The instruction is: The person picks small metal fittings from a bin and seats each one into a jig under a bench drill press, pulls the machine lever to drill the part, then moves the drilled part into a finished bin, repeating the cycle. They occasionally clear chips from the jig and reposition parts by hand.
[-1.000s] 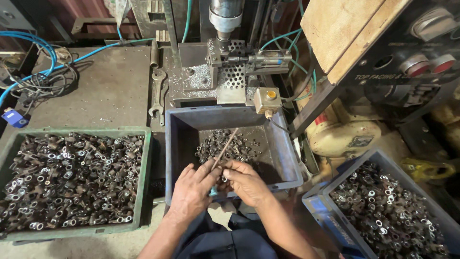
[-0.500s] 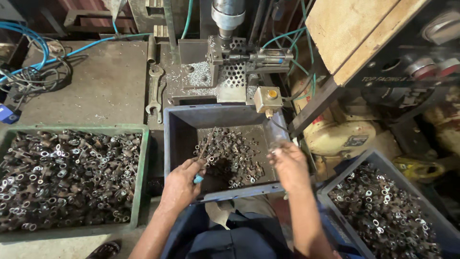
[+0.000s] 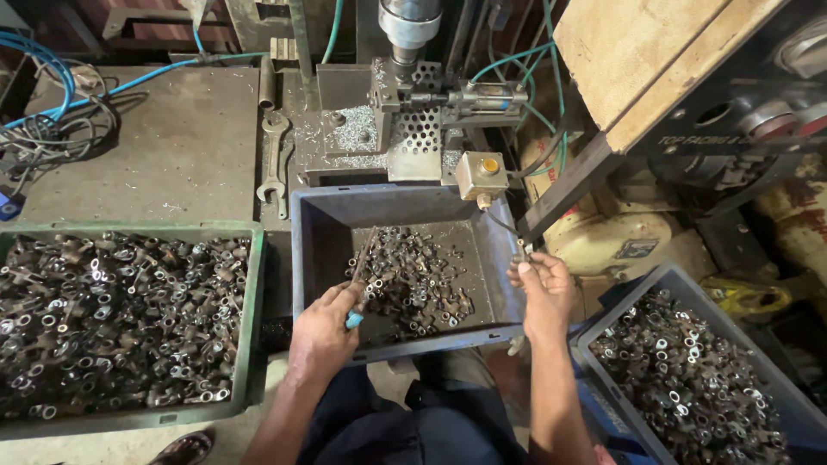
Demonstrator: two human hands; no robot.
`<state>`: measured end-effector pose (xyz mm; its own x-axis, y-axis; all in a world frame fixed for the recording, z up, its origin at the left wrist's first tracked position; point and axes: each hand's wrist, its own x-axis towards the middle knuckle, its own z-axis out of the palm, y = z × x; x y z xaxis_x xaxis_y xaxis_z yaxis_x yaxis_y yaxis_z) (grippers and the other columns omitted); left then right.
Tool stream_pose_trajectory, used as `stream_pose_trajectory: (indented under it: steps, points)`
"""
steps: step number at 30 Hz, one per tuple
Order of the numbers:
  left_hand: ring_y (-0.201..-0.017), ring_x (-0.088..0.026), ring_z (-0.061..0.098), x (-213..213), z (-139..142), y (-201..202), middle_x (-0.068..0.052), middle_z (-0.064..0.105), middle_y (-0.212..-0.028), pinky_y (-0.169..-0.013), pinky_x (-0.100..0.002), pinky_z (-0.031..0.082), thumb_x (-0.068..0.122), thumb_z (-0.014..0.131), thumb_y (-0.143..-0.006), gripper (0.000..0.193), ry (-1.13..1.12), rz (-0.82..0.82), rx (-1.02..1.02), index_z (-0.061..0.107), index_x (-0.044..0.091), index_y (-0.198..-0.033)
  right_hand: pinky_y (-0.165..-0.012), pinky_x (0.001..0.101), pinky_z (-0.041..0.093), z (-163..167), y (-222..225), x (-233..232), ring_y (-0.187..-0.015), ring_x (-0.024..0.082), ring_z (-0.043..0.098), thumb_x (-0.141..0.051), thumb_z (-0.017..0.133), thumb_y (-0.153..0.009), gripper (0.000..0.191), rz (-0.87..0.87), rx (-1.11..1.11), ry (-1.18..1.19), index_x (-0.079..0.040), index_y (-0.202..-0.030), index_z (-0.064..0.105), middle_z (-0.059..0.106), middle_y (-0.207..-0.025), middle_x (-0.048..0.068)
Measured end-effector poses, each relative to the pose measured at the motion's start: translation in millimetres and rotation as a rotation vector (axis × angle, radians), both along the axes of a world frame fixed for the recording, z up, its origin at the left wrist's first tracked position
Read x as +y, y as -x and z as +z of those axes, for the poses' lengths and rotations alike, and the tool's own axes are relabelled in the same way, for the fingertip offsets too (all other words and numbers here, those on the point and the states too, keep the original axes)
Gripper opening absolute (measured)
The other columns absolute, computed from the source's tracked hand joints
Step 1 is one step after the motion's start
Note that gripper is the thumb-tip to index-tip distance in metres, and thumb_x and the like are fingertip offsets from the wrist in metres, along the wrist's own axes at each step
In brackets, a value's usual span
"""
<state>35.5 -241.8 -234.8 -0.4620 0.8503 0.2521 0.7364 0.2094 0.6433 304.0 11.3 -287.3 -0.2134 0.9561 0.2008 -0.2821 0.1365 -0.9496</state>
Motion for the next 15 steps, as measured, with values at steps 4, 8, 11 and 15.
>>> stream_pose_trajectory:
  steps: [4, 8, 11, 15]
  points:
    - [-0.108, -0.038, 0.066, -1.2, -0.3, -1.8, -0.013, 0.067, -0.127, -0.091, -0.045, 0.054, 0.004, 0.07, -0.075, 0.054, 0.007, 0.02, 0.0, 0.064, 0.013, -0.128, -0.076, 0.0301, 0.057, -0.5, -0.5, -1.9, -0.085, 0.019, 0.071, 0.002, 0.064, -0.097, 0.02, 0.009, 0.002, -0.026, 0.0, -0.116, 0.058, 0.073, -0.101, 0.013]
    - [-0.106, -0.036, 0.068, -2.9, 2.6, -4.5, -0.01, 0.069, -0.126, -0.089, -0.044, 0.055, 0.005, 0.07, -0.079, 0.051, 0.006, 0.047, -0.026, 0.064, 0.014, -0.128, -0.076, 0.0302, 0.057, -0.1, -0.2, -5.1, -0.085, 0.018, 0.071, 0.002, 0.065, -0.097, 0.018, -0.002, -0.024, -0.057, 0.0, -0.114, 0.06, 0.074, -0.101, 0.013]
    - [-0.106, -0.037, 0.068, -1.4, 6.8, -6.2, -0.012, 0.068, -0.125, -0.089, -0.044, 0.055, 0.002, 0.071, -0.073, 0.057, -0.003, 0.03, 0.0, 0.064, 0.013, -0.129, -0.077, 0.0297, 0.057, 1.0, -1.8, -5.8, -0.085, 0.018, 0.071, 0.002, 0.065, -0.097, 0.018, 0.007, -0.015, -0.053, 0.0, -0.115, 0.061, 0.074, -0.102, 0.013]
    - [-0.105, -0.038, 0.067, 0.7, 9.1, -7.5, -0.013, 0.068, -0.125, -0.089, -0.045, 0.055, 0.002, 0.072, -0.071, 0.06, 0.026, 0.034, 0.005, 0.062, 0.013, -0.13, -0.078, 0.0298, 0.057, 0.9, -4.0, -5.4, -0.085, 0.018, 0.072, 0.001, 0.066, -0.096, 0.019, -0.001, -0.003, -0.053, 0.0, -0.115, 0.061, 0.074, -0.103, 0.013]
